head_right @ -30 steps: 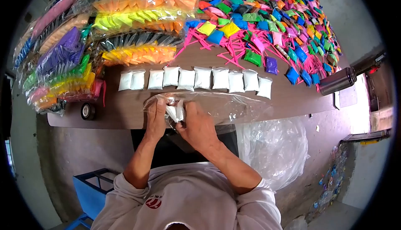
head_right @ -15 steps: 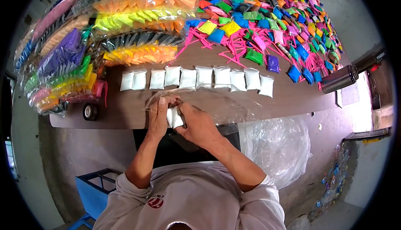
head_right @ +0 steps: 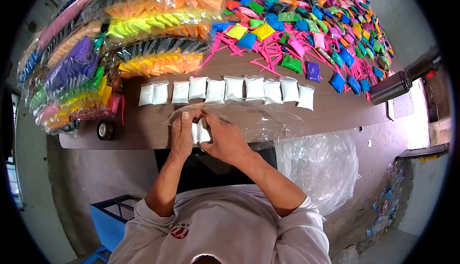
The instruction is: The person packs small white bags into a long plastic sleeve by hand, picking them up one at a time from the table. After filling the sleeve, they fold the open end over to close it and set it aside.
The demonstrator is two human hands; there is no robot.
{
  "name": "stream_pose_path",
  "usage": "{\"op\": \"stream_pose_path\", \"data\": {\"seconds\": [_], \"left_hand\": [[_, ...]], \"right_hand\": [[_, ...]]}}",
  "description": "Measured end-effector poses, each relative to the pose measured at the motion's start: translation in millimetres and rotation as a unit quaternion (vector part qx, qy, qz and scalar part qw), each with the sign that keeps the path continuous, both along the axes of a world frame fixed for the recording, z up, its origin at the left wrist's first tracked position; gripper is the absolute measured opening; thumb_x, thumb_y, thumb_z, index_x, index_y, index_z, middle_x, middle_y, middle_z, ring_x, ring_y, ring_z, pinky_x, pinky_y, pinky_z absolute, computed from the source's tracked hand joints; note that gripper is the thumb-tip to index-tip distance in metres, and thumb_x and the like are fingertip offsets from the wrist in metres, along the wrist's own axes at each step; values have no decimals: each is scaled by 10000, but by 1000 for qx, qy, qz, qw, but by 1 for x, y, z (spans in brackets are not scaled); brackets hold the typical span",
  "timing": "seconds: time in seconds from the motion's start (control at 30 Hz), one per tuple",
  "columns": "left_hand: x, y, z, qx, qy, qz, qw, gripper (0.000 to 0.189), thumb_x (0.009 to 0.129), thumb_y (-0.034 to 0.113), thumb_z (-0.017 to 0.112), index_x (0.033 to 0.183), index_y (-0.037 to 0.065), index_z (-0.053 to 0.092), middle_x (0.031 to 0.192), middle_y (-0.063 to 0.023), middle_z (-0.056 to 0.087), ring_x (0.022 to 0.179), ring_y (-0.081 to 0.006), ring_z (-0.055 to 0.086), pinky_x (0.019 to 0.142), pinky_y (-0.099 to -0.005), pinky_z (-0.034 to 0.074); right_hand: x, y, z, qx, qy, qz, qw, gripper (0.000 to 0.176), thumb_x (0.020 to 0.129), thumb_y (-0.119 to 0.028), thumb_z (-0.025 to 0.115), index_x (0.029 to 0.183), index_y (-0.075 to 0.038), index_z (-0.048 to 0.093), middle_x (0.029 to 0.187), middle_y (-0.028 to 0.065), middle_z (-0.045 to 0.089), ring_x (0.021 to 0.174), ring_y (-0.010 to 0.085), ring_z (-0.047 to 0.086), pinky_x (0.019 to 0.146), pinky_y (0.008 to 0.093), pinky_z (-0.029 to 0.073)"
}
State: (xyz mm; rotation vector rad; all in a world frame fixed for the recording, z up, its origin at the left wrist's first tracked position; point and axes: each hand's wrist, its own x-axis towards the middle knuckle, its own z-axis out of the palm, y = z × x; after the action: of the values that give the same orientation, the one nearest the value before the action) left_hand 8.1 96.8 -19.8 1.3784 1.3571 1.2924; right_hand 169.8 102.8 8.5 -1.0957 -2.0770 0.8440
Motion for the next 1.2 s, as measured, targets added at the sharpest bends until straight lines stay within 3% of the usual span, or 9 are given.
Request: {"op": "stream_pose_path", "data": {"seconds": [0.33, 0.37, 0.4, 0.43, 0.5, 0.6, 1.0, 1.17, 1.2], "left_hand": [[3, -1, 15, 10, -28, -8, 1000, 408, 1025, 371, 496, 1063, -5, 648, 923, -79, 663, 867, -171, 600, 775, -326, 481], [4, -1, 18, 15, -9, -4, 1000, 371, 1007, 346, 541, 1068, -5, 645, 925, -76, 663, 867, -165, 600, 768, -317, 483], [-1, -2, 17, -31, 25, -37, 999, 328, 1007, 297, 561, 1135, 9, 652, 1088, -69, 658, 1003, -164, 593, 904, -306, 463], [-1, -2, 17, -30, 25, -38, 999, 328, 1007, 297, 561, 1135, 9, 652, 1088, -69, 658, 1003, -164, 593, 904, -306, 463], [1, -2, 19, 15, 29, -41, 999, 317, 999, 284, 580, 1128, 4, 655, 1090, -70, 660, 1011, -159, 592, 905, -304, 462], [1, 1, 10, 33, 5, -34, 999, 354, 961, 276, 625, 1179, -3, 641, 995, -78, 668, 887, -151, 604, 817, -301, 488], [4, 2, 18, 42, 41, -34, 998, 283, 917, 186, 676, 1109, -21, 660, 1000, -79, 697, 927, -137, 637, 834, -297, 509], [-1, 1, 11, -12, 10, -19, 1000, 291, 903, 213, 675, 1073, -22, 679, 1013, -83, 703, 945, -138, 638, 861, -297, 501], [-2, -1, 8, -9, 9, -13, 1000, 296, 905, 222, 676, 1073, -22, 679, 999, -79, 699, 935, -136, 633, 855, -296, 498]], "right_hand": [[-5, -5, 10, -32, -30, -57, 997, 569, 739, -130, 803, 1165, -31, 440, 809, 206, 623, 749, 397, 650, 655, 445, 513], [-1, -4, 22, -101, -45, -42, 993, 534, 751, -132, 794, 1151, -26, 455, 901, 235, 634, 839, 429, 638, 707, 476, 510], [1, -4, 31, -171, -59, -26, 983, 501, 764, -134, 785, 1136, -20, 470, 992, 263, 645, 928, 460, 627, 760, 507, 507], [4, -4, 27, -171, -59, -27, 983, 501, 764, -134, 785, 1136, -20, 470, 992, 263, 645, 928, 460, 627, 760, 507, 507], [11, -6, 18, -59, 2, -23, 998, 460, 743, -128, 813, 1071, -17, 510, 913, 187, 614, 789, 369, 638, 672, 442, 501], [15, -5, 22, -70, -20, -33, 997, 409, 746, -79, 790, 1058, -18, 533, 975, 177, 594, 816, 380, 628, 692, 444, 496], [10, -9, 13, 28, -33, -25, 999, 452, 771, -61, 748, 1156, -48, 512, 937, 181, 620, 859, 414, 630, 713, 489, 502], [55, -26, 63, 29, -14, 20, 999, 269, 846, -148, 737, 1030, -17, 592, 808, 163, 640, 749, 382, 642, 664, 449, 515], [71, -33, 78, 46, 73, 17, 996, 241, 845, -131, 734, 1014, -12, 612, 809, 158, 644, 705, 341, 636, 636, 415, 512]]}}
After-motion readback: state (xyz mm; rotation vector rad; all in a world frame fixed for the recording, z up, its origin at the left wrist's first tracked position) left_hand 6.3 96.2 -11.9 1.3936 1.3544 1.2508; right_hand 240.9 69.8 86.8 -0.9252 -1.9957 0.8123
